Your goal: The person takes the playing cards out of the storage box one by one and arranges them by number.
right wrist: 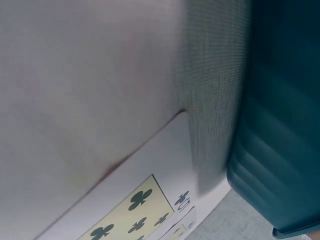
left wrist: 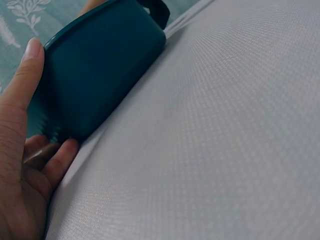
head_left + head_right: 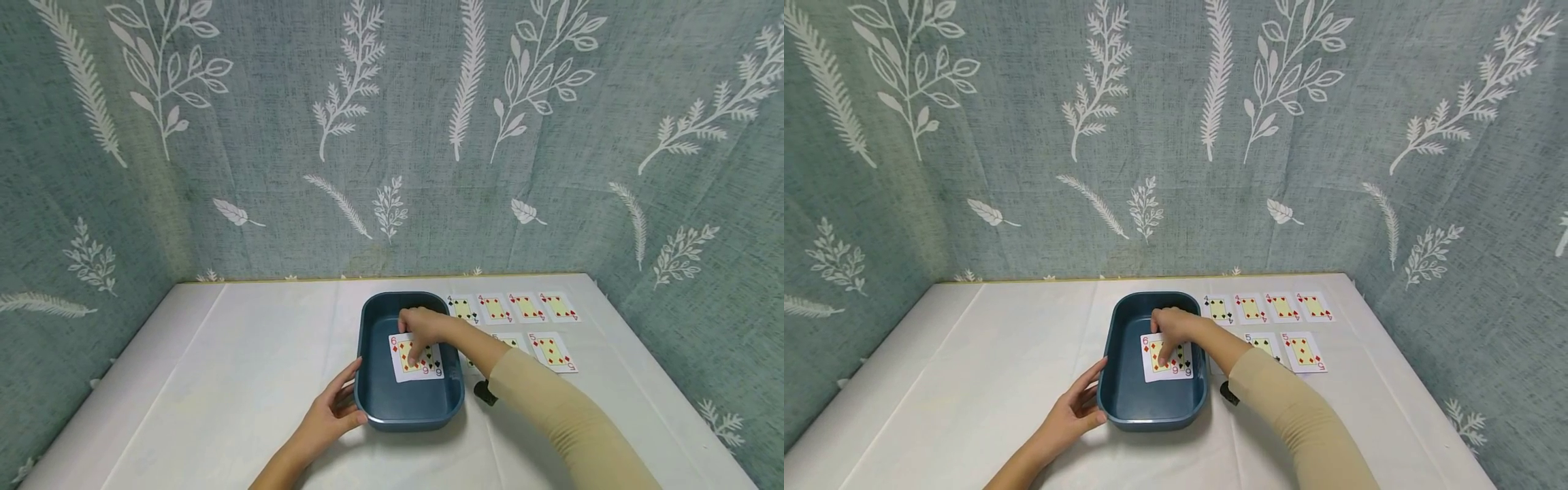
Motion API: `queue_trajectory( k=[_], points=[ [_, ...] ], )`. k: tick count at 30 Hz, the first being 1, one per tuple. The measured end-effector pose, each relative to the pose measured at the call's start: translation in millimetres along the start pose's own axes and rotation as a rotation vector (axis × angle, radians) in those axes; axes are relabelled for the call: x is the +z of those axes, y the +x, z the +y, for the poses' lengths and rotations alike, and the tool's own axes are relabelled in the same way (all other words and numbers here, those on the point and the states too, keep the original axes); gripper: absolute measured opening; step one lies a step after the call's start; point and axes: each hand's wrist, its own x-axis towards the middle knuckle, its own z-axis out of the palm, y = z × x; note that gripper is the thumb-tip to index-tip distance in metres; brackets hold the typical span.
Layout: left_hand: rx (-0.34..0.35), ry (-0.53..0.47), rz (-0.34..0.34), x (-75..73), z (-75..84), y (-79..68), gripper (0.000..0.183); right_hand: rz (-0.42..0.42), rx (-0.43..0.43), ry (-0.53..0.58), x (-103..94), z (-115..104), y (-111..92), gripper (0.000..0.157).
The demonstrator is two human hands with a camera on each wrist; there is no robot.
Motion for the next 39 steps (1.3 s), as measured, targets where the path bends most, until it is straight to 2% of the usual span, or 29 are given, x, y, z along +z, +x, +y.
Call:
queue_trajectory(
  k=[6, 12, 15, 19, 24, 32, 39],
  points=[
    [-0.017, 0.004, 0.015, 0.8, 0.4, -0.2, 0.075, 0.044, -0.046, 0.030, -1.0, -1, -3, 0.050],
    [-0.017, 0.005, 0.013, 0.9, -0.5, -0.3, 0.075, 0.070, -0.140, 0.160, -5.0, 0, -8, 0.033],
    [-0.040, 0.000, 0.026, 1.9, -0.8, -0.2, 0.076, 0.076, -0.208, 0.208, -7.4, 3, -10, 0.025],
    [-0.047, 0.004, 0.035, 2.2, -1.6, 0.2, 0.076, 0.074, -0.255, 0.289, -9.4, 8, -9, 0.022],
    [-0.024, 0.012, 0.021, 0.7, -2.0, 0.9, 0.075, 0.061, -0.243, 0.437, -11.9, 9, -11, 0.022],
    [-0.021, 0.013, 0.024, 0.2, -0.6, 1.3, 0.075, 0.051, -0.167, 0.691, -13.3, 11, -22, 0.027],
    [-0.019, 0.017, 0.028, 0.7, -1.7, 0.9, 0.075, 0.030, -0.141, 0.744, -19.0, 7, -40, 0.028]
  ],
)
